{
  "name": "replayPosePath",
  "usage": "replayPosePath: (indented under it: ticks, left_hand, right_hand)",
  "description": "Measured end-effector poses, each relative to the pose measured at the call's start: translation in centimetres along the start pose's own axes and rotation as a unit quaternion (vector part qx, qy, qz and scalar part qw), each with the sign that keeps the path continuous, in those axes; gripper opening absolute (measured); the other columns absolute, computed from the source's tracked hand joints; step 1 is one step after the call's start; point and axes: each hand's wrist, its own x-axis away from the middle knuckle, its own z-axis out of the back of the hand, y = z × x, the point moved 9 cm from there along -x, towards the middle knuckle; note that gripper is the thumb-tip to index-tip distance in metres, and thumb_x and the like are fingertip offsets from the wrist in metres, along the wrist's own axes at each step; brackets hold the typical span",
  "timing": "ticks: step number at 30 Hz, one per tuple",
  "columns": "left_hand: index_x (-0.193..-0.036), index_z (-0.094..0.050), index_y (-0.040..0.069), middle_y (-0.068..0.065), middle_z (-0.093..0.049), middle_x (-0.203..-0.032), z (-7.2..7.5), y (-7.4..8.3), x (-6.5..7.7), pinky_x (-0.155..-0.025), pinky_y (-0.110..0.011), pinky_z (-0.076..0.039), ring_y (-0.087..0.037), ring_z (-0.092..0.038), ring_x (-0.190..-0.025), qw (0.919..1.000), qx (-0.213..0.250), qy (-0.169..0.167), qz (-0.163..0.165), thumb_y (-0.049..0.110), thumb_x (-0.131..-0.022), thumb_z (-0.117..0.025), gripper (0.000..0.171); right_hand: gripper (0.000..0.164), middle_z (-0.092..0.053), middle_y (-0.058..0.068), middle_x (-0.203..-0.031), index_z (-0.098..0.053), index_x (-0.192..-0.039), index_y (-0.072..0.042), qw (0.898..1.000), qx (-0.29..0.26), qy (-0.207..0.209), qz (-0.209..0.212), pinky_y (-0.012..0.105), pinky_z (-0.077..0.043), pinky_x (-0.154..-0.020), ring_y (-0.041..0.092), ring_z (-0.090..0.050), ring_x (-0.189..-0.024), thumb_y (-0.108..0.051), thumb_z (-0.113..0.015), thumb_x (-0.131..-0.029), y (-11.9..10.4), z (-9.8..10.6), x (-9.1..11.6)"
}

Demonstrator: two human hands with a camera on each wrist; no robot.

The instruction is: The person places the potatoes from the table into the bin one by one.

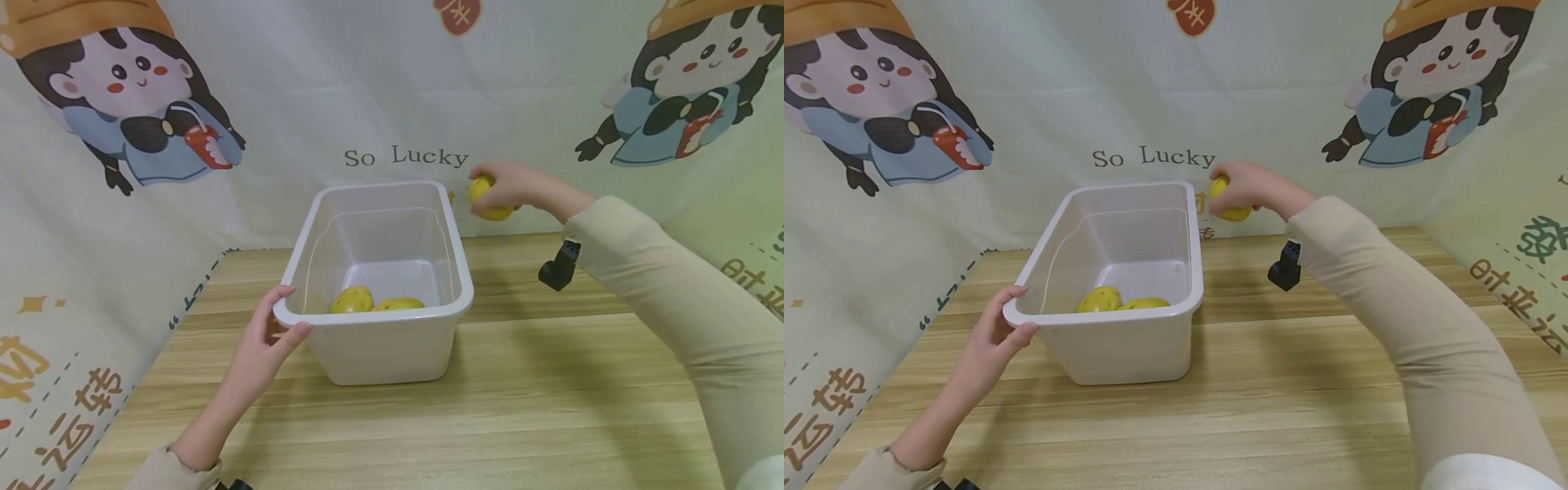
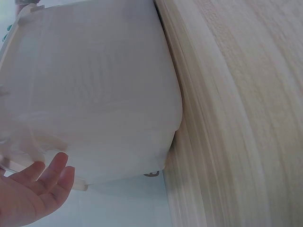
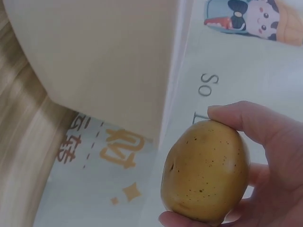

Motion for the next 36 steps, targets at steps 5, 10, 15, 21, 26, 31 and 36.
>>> replayPosePath:
  ticks: [5, 10, 15, 21, 26, 31, 36]
  left_hand:
    - [-0.136, -0.03, 0.014, -0.02, -0.052, -0.12, 0.0, 0.0, 0.0, -0.074, -0.026, -0.047, -0.025, -0.054, -0.092, 1.0, -0.001, 0.0, 0.0, 0.018, -0.092, -0.055, 0.05]
    - [-0.135, -0.031, 0.014, -0.02, -0.052, -0.121, -0.1, 0.0, 0.0, -0.074, -0.027, -0.047, -0.025, -0.055, -0.092, 1.0, 0.0, -0.002, 0.0, 0.018, -0.092, -0.055, 0.05]
    - [-0.135, -0.03, 0.014, -0.019, -0.05, -0.122, -0.1, 0.1, 0.1, -0.075, -0.028, -0.047, -0.025, -0.054, -0.092, 1.0, 0.004, -0.001, 0.003, 0.017, -0.092, -0.055, 0.05]
    - [-0.135, -0.03, 0.013, -0.019, -0.048, -0.124, 0.0, 0.2, 0.1, -0.075, -0.028, -0.047, -0.023, -0.054, -0.092, 1.0, 0.008, 0.0, 0.001, 0.016, -0.092, -0.055, 0.05]
    - [-0.135, -0.031, 0.013, -0.019, -0.049, -0.125, 0.0, 0.2, 0.0, -0.075, -0.028, -0.047, -0.024, -0.054, -0.092, 1.0, 0.006, 0.002, -0.004, 0.016, -0.092, -0.055, 0.049]
    - [-0.135, -0.031, 0.013, -0.018, -0.049, -0.125, 0.0, 0.2, 0.0, -0.074, -0.027, -0.047, -0.025, -0.054, -0.092, 1.0, 0.001, 0.002, -0.003, 0.017, -0.092, -0.054, 0.049]
    - [-0.134, -0.031, 0.012, -0.019, -0.049, -0.123, -0.1, 0.3, 0.0, -0.074, -0.025, -0.047, -0.024, -0.054, -0.092, 1.0, 0.002, 0.003, -0.005, 0.016, -0.092, -0.054, 0.049]
  right_hand:
    - [0.067, -0.047, 0.014, -0.115, -0.033, -0.139, -0.009, 1.0, 0.004, -0.007, 0.005, 0.032, -0.041, -0.062, 0.024, -0.045, -0.086, -0.027, -0.061, -0.081, -1.1, -0.1, -0.5]
    - [0.067, -0.046, 0.014, -0.118, -0.032, -0.139, -0.009, 1.0, 0.008, -0.012, 0.006, 0.032, -0.042, -0.063, 0.025, -0.045, -0.088, -0.027, -0.062, -0.081, -2.2, -0.1, -0.6]
    - [0.067, -0.046, 0.013, -0.117, -0.032, -0.139, -0.011, 1.0, 0.012, -0.017, 0.009, 0.032, -0.042, -0.064, 0.024, -0.044, -0.087, -0.028, -0.061, -0.081, -3.3, -0.3, -0.7]
    - [0.067, -0.045, 0.012, -0.116, -0.032, -0.14, -0.012, 0.999, 0.013, -0.026, 0.013, 0.032, -0.041, -0.065, 0.022, -0.044, -0.085, -0.028, -0.06, -0.08, -4.5, -0.5, -0.9]
    - [0.067, -0.045, 0.012, -0.118, -0.032, -0.139, -0.013, 0.999, 0.016, -0.03, 0.017, 0.033, -0.042, -0.066, 0.023, -0.044, -0.087, -0.028, -0.06, -0.081, -5.2, -0.8, -1.1]
    - [0.068, -0.044, 0.011, -0.12, -0.032, -0.14, -0.014, 0.999, 0.012, -0.033, 0.019, 0.032, -0.042, -0.067, 0.023, -0.043, -0.089, -0.027, -0.061, -0.08, -5.9, -0.9, -1.3]
    - [0.066, -0.044, 0.01, -0.12, -0.033, -0.138, -0.014, 0.999, 0.009, -0.035, 0.023, 0.031, -0.041, -0.067, 0.023, -0.044, -0.091, -0.027, -0.061, -0.079, -6.7, -1.0, -1.4]
